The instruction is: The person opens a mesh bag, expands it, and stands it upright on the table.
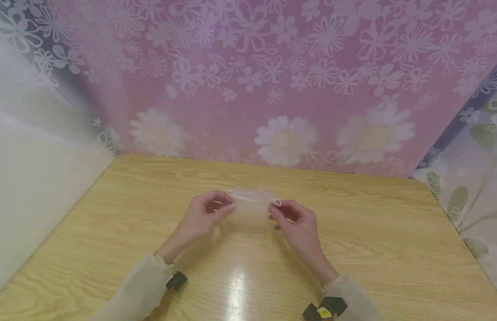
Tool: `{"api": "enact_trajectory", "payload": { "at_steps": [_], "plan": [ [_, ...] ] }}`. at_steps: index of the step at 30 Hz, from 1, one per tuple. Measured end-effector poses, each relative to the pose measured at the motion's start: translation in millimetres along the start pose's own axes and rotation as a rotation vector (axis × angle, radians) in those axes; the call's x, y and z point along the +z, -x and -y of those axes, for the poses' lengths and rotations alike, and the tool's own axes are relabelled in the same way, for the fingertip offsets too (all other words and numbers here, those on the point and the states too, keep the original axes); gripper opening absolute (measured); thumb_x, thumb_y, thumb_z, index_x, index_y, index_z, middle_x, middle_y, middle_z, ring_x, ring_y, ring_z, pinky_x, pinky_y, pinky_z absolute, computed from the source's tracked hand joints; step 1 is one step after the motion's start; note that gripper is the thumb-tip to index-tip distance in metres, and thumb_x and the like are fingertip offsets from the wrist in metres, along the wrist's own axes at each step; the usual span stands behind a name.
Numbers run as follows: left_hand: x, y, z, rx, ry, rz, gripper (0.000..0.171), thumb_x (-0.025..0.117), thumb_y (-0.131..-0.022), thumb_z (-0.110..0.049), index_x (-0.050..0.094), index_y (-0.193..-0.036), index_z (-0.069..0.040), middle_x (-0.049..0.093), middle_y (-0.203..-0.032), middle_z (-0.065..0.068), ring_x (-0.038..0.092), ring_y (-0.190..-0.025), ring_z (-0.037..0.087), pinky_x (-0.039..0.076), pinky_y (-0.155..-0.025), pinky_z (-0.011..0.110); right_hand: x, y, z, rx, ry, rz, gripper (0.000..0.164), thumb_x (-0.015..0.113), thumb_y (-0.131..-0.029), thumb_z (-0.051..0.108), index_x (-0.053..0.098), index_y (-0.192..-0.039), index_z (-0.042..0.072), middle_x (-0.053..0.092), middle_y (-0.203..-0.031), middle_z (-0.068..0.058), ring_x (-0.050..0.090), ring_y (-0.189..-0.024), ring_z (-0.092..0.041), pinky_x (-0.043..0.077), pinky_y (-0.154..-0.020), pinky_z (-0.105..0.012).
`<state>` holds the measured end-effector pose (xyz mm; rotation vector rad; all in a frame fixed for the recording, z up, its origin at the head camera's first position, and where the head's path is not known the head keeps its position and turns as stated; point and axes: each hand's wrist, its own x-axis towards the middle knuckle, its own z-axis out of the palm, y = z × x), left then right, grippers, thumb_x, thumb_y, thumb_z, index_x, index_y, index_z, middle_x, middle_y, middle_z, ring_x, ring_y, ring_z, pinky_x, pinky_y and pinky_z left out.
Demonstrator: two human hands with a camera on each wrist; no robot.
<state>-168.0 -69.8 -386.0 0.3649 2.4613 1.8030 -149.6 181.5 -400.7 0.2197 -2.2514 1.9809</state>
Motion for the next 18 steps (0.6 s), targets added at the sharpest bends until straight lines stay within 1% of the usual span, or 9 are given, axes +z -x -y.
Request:
{"api": "enact_trajectory", "payload": {
  "at_steps": [4,7,9,13,15,18],
  "plan": [
    [2.0,-0.6,-0.1,-0.002,0.025,0.007,0.009,0.074,-0.096,-0.020,0.073,-0.104,-0.017,0.074,-0.105,0.002,0.073,-0.093,0.025,0.057,-0.075,0.031,0.8,-0.1,-0.7,0.009,0.006,0.008,0.022,0.071,-0.095,0.006,0.068,-0.111,-0.010,0.077,-0.090,0.010,0.074,-0.080,-0.007,0.062,-0.063,-0.027],
    [4.7,-1.6,1.6,-0.002,0.038,0.037,0.009,0.073,-0.096,-0.017,0.073,-0.104,-0.014,0.073,-0.111,0.005,0.074,-0.095,0.032,0.057,-0.072,0.030,2.8,-0.3,-1.9,0.028,0.014,0.016,0.021,0.072,-0.095,0.005,0.068,-0.109,-0.010,0.076,-0.088,0.010,0.074,-0.079,-0.007,0.062,-0.064,-0.028],
    [6.4,-1.7,2.7,0.002,0.036,0.059,0.009,0.072,-0.097,-0.016,0.072,-0.104,-0.012,0.072,-0.116,0.007,0.074,-0.096,0.033,0.056,-0.071,0.028,4.3,0.0,-2.4,0.048,0.024,0.025,0.020,0.071,-0.095,0.005,0.068,-0.108,-0.010,0.075,-0.087,0.010,0.074,-0.080,-0.008,0.063,-0.064,-0.029],
    [7.4,-1.9,3.6,-0.010,0.030,0.080,0.010,0.071,-0.098,-0.018,0.072,-0.104,-0.011,0.069,-0.124,0.008,0.075,-0.096,0.033,0.056,-0.072,0.027,7.2,1.0,-1.8,0.102,0.048,0.037,0.020,0.071,-0.095,0.005,0.068,-0.108,-0.010,0.075,-0.085,0.009,0.074,-0.082,-0.007,0.063,-0.067,-0.030],
    [6.5,-2.1,4.2,-0.024,0.019,0.081,0.010,0.071,-0.098,-0.019,0.072,-0.104,-0.012,0.069,-0.126,0.007,0.075,-0.097,0.031,0.057,-0.071,0.028,7.8,1.1,-1.1,0.127,0.053,0.037,0.021,0.071,-0.095,0.005,0.068,-0.109,-0.010,0.076,-0.086,0.005,0.075,-0.083,-0.008,0.063,-0.068,-0.030],
    [3.9,-3.2,5.6,-0.046,-0.018,0.078,0.009,0.071,-0.097,-0.021,0.073,-0.104,-0.015,0.069,-0.128,0.005,0.074,-0.097,0.026,0.059,-0.073,0.031,7.8,0.4,0.1,0.162,0.065,0.037,0.021,0.071,-0.095,0.006,0.068,-0.109,-0.010,0.077,-0.090,-0.004,0.076,-0.084,-0.010,0.064,-0.069,-0.031]
  ]
}}
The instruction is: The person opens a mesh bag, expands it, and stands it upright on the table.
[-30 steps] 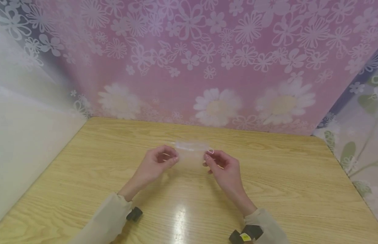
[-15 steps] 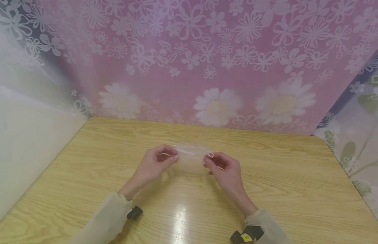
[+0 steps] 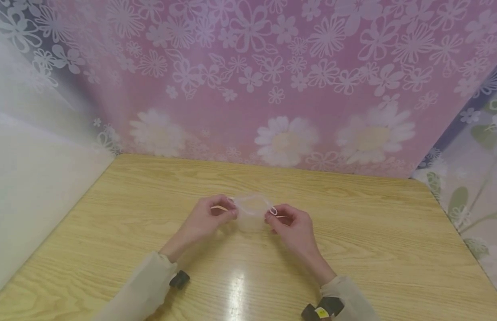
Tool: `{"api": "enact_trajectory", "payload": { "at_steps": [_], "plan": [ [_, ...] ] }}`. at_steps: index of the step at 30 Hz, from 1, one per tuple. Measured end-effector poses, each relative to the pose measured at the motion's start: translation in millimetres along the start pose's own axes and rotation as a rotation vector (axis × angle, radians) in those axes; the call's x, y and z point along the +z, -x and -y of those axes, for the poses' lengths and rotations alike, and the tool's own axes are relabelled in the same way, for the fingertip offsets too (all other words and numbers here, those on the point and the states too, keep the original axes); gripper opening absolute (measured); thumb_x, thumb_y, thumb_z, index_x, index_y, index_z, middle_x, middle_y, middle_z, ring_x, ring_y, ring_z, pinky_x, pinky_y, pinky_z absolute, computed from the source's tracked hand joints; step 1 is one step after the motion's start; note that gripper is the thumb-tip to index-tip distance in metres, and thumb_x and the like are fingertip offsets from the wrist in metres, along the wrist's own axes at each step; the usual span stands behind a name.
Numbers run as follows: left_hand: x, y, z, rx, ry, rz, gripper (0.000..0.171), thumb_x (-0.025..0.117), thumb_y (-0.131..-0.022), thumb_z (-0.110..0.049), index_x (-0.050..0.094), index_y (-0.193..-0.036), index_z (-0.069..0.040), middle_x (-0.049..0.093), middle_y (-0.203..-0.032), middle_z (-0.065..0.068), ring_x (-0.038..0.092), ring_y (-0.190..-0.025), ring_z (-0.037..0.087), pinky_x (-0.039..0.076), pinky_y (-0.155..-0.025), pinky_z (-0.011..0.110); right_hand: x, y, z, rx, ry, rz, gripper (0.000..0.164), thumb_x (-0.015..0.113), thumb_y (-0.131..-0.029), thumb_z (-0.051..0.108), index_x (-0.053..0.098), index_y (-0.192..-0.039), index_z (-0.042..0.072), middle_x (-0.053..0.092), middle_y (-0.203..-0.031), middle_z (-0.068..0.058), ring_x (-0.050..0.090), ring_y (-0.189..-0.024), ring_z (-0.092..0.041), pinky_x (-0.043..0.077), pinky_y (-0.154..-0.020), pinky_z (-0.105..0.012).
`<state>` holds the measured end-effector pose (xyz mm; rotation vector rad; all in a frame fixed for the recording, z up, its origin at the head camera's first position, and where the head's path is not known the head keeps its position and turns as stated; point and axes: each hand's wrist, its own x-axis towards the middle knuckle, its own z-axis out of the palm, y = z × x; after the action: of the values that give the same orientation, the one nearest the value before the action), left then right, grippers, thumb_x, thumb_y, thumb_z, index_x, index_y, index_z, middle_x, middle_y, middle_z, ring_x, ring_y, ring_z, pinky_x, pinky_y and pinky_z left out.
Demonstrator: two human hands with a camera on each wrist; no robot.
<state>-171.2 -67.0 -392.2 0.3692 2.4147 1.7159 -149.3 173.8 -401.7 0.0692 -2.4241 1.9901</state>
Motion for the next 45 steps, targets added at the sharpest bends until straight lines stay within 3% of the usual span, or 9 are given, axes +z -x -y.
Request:
{"api": "enact_trajectory", "payload": {
  "at_steps": [5,11,21,35,45],
  "plan": [
    [-3.9,-1.2,3.1,-0.032,-0.077,0.003,0.009,0.071,-0.098,-0.023,0.073,-0.103,-0.016,0.071,-0.122,0.003,0.072,-0.096,0.018,0.059,-0.079,0.031,-2.2,-2.0,-0.2,0.057,0.044,0.016,0.022,0.072,-0.096,0.008,0.069,-0.110,-0.008,0.076,-0.098,-0.015,0.075,-0.085,-0.010,0.063,-0.071,-0.030],
    [-5.6,-2.7,6.2,-0.057,-0.124,0.031,0.007,0.070,-0.098,-0.020,0.073,-0.102,-0.015,0.073,-0.113,0.003,0.072,-0.097,0.019,0.060,-0.081,0.032,-3.5,-4.3,-3.1,0.095,0.080,0.031,0.023,0.073,-0.095,0.011,0.070,-0.111,-0.006,0.075,-0.097,-0.012,0.073,-0.083,-0.008,0.062,-0.071,-0.027],
    [-7.2,-3.5,7.7,-0.061,-0.175,0.084,0.010,0.072,-0.097,-0.018,0.073,-0.104,-0.010,0.071,-0.120,0.007,0.072,-0.099,0.023,0.060,-0.088,0.036,-4.8,-3.8,-6.6,0.075,0.103,0.051,0.025,0.073,-0.093,0.005,0.068,-0.114,-0.007,0.075,-0.100,-0.012,0.071,-0.080,-0.006,0.061,-0.068,-0.025],
    [-8.0,-3.6,8.7,-0.018,-0.218,0.145,0.015,0.072,-0.095,-0.017,0.072,-0.106,-0.007,0.073,-0.118,0.010,0.072,-0.102,0.024,0.059,-0.092,0.038,-5.3,-1.5,-7.6,0.119,0.110,0.077,0.032,0.073,-0.092,0.004,0.065,-0.122,-0.006,0.074,-0.108,-0.019,0.071,-0.085,-0.009,0.061,-0.070,-0.025],
    [-26.7,2.2,18.9,-0.077,-0.184,0.178,0.020,0.070,-0.098,-0.027,0.070,-0.116,-0.017,0.070,-0.120,0.000,0.068,-0.108,0.021,0.058,-0.088,0.036,-12.9,-0.2,-8.4,0.091,0.130,0.087,0.030,0.073,-0.093,0.007,0.066,-0.120,-0.005,0.072,-0.116,-0.023,0.072,-0.090,-0.010,0.062,-0.073,-0.027]
  ]
}}
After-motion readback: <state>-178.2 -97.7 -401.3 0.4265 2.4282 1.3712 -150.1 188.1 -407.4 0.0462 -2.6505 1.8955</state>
